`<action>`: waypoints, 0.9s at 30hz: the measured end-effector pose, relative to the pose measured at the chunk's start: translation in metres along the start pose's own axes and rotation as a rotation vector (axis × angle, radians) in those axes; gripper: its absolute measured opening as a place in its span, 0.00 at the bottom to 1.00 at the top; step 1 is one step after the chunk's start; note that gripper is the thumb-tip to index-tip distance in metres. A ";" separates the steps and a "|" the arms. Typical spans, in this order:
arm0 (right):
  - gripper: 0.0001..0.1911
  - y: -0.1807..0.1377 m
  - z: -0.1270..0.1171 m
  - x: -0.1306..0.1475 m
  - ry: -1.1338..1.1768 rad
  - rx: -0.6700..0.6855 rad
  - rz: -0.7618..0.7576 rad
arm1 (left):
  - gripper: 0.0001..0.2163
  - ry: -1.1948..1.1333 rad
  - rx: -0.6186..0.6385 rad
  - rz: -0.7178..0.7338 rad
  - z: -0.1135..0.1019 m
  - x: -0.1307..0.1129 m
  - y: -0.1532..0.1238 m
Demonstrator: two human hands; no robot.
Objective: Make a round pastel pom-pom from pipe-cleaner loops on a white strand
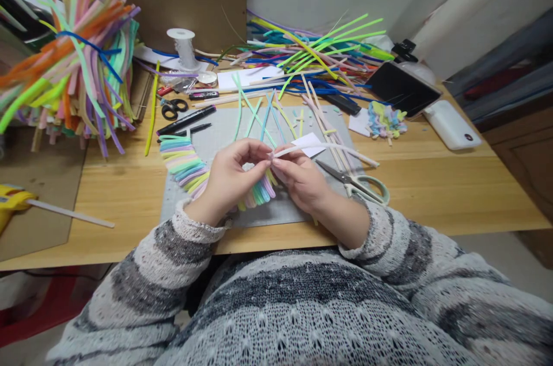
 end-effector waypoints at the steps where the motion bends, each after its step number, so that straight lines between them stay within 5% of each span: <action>1: 0.10 0.000 -0.001 0.001 -0.043 -0.018 -0.036 | 0.07 0.006 -0.001 -0.001 0.000 0.000 0.000; 6: 0.12 -0.002 -0.003 0.003 -0.190 -0.076 -0.096 | 0.07 0.037 -0.007 -0.007 -0.001 -0.001 0.000; 19: 0.13 0.002 -0.004 0.001 -0.045 -0.103 -0.016 | 0.09 0.042 0.088 -0.184 -0.002 0.008 0.002; 27: 0.16 0.001 -0.005 0.002 -0.100 -0.073 -0.055 | 0.07 0.235 0.021 -0.037 -0.002 0.001 0.001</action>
Point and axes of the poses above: each hand's wrist, its own y-axis towards the middle knuckle, its own z-axis out of the palm, x = y × z, the point moved 2 cm from there along y, towards the middle knuckle, and after that the axes turned 10 degrees about -y, right-handed, at the moved point
